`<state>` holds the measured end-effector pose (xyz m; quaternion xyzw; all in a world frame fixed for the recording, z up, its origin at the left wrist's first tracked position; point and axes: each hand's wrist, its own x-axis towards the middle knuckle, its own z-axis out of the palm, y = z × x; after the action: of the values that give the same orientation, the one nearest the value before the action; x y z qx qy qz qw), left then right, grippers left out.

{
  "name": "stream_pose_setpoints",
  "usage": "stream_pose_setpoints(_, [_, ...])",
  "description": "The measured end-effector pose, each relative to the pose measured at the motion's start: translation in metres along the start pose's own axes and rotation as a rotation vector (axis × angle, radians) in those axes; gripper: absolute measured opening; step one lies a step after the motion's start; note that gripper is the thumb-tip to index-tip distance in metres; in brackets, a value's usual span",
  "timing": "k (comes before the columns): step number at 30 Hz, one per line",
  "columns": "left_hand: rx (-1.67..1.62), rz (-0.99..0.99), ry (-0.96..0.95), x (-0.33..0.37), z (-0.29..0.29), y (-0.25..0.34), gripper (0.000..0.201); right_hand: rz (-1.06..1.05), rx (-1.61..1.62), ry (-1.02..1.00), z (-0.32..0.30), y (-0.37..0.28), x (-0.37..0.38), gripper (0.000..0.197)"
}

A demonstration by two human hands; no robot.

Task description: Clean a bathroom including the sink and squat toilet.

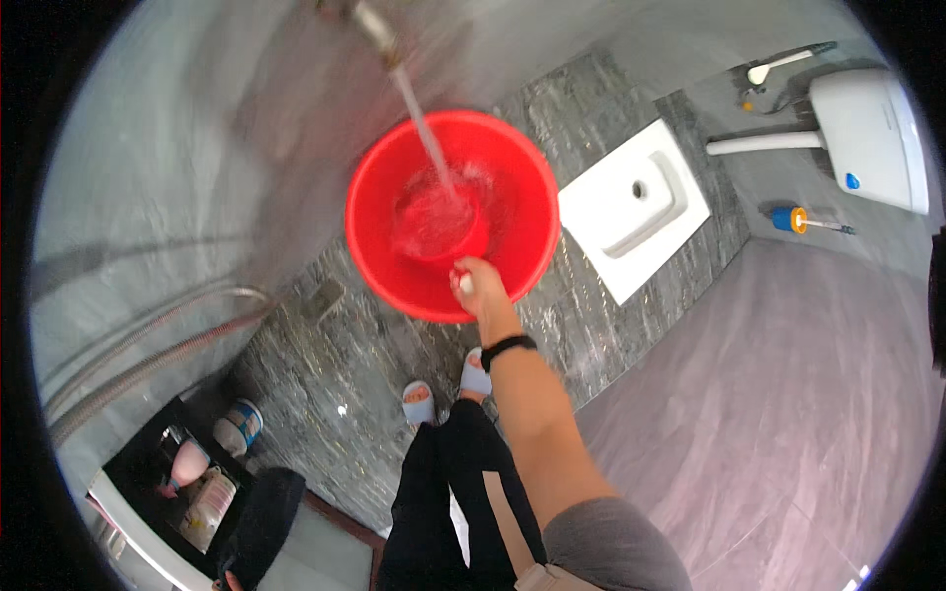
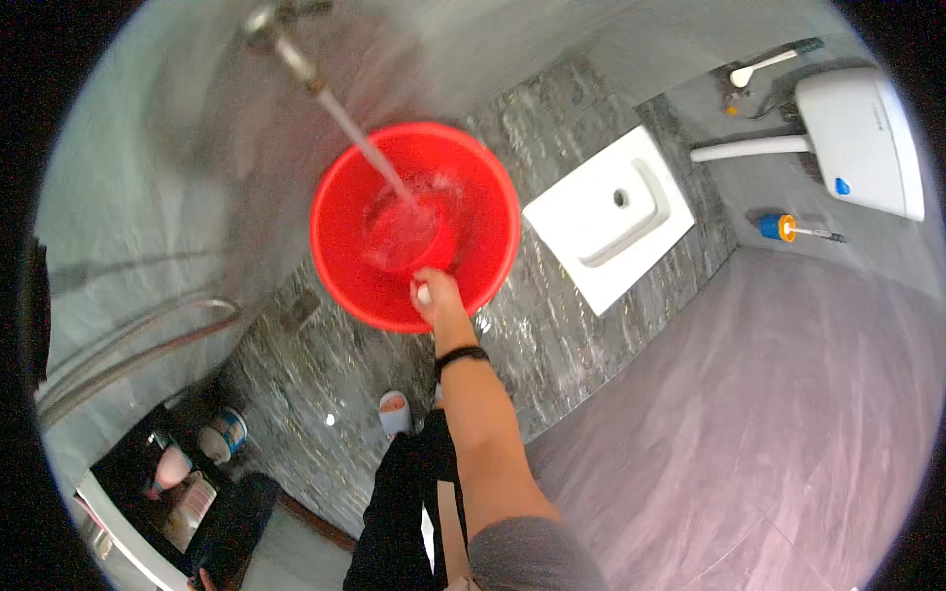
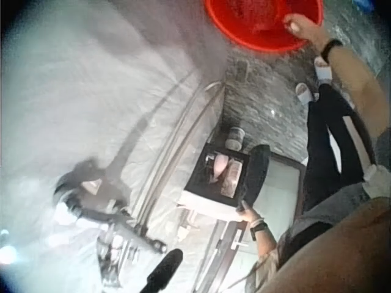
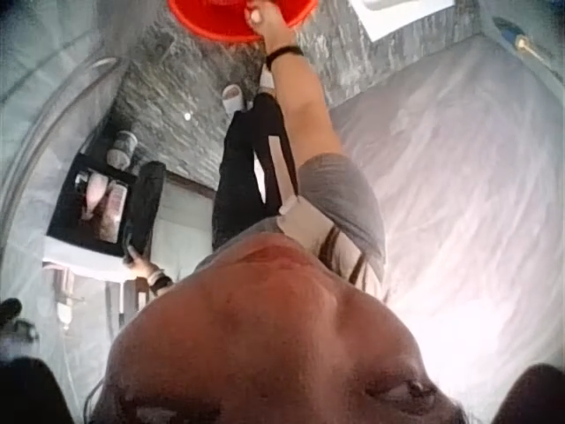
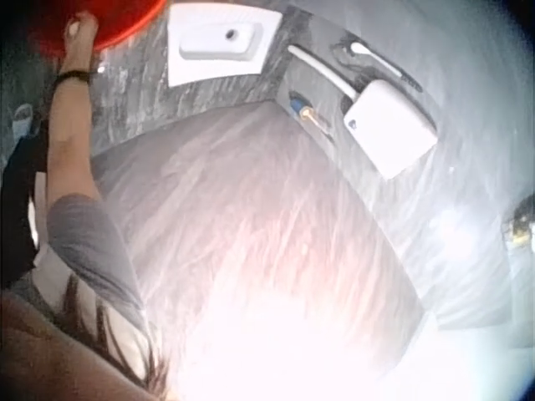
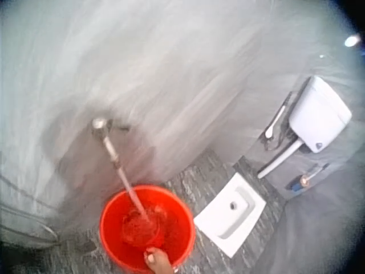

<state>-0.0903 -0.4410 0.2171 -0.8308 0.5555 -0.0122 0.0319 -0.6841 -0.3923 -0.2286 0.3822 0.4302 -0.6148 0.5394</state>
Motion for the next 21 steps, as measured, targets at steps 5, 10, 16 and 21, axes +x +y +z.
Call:
stream_pose_setpoints(5, [-0.133, 0.078, -0.083, 0.005, -0.004, 0.007, 0.063, -0.05, 0.188, -0.248, -0.032, -0.012, -0.081, 0.025])
stream_pose_setpoints(10, [-0.187, 0.047, -0.163, -0.015, -0.029, 0.07, 0.064, -0.053, 0.248, -0.444, -0.035, -0.037, -0.177, 0.032])
stream_pose_setpoints(16, [-0.537, 0.105, -0.108, -0.03, -0.048, 0.116, 0.048, -0.177, 0.408, -0.367, -0.01, -0.152, -0.279, 0.025])
stream_pose_setpoints(21, [-0.482, 0.105, -0.043, -0.03, -0.068, 0.127, 0.05, -0.597, 0.568, -0.303, -0.008, -0.294, -0.371, 0.01])
